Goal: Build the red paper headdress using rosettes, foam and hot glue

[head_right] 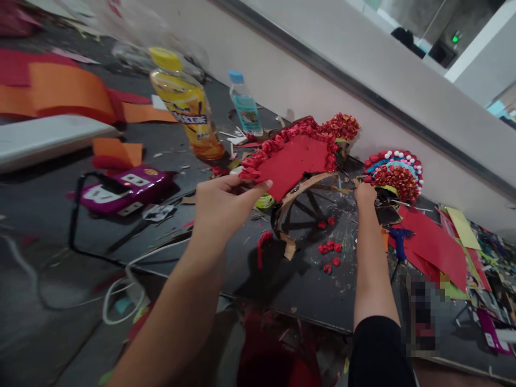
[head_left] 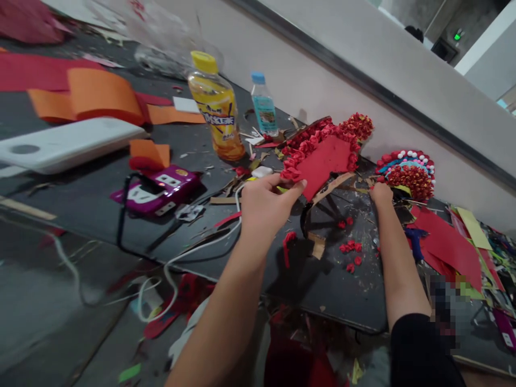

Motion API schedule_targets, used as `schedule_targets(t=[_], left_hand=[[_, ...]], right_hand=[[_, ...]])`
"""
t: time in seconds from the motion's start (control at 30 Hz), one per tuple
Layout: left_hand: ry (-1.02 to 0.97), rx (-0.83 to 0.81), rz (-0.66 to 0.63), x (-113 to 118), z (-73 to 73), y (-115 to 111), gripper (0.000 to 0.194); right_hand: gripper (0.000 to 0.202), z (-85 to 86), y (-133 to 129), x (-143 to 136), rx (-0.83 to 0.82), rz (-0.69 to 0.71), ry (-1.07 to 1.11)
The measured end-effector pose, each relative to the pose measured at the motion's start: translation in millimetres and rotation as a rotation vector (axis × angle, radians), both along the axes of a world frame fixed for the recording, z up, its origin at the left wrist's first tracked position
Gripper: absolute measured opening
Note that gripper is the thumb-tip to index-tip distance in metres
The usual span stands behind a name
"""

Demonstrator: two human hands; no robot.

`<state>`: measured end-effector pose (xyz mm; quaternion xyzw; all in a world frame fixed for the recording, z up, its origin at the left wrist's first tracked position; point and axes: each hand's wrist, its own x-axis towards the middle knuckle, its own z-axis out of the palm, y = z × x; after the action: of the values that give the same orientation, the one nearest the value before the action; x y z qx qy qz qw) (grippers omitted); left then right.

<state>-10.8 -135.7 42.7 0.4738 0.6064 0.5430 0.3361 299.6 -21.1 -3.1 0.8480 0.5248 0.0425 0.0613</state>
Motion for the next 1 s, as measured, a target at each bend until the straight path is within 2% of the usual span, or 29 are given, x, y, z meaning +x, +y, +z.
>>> schedule_targets(t=[0.13,0.27,0.47,0.53,0.6,0.7,0.8,0.9,1.0], left_hand=[[0.002,0.007,-0.007,-0.1,1.8,-0.9,0.022],[-0.007,0.013,-0.036,1.5,2.4,-1.8,0.023],[-0.009,0.001,-0.058,7.8,2.5,-3.1,0.024],[0.01,0.014,-0.064,11.2,2.4,-3.6,0.024],[0.039,0.024,-0.075,15.2,2.1,-4.4,0.024],[0.098,0.023,-0.102,21.9,2.1,-6.4,0.023],[0.159,0.026,-0.121,28.8,3.6,-9.8,0.02],[0.226,0.027,-0.12,34.9,5.9,-14.2,0.017],[0.288,0.04,-0.119,39.0,7.4,-18.2,0.018]], right_hand=[[0.028,6.0,-3.3,-6.7,0.101,0.028,0.004],[0.031,24.6,-26.4,-17.1,0.312,0.119,0.011],[0.035,49.6,-100.3,-11.5,0.628,0.246,0.093],[0.035,52.0,-130.3,-8.4,0.827,0.275,0.268],[0.034,53.2,-159.5,-8.2,0.927,0.28,0.432],[0.03,56.9,-195.8,-14.7,0.928,0.293,0.571],[0.022,62.9,-216.9,-27.4,0.808,0.357,0.689],[0.016,63.8,-221.5,-43.9,0.65,0.435,0.871],[0.013,52.9,-215.6,-61.0,0.517,0.45,1.048]])
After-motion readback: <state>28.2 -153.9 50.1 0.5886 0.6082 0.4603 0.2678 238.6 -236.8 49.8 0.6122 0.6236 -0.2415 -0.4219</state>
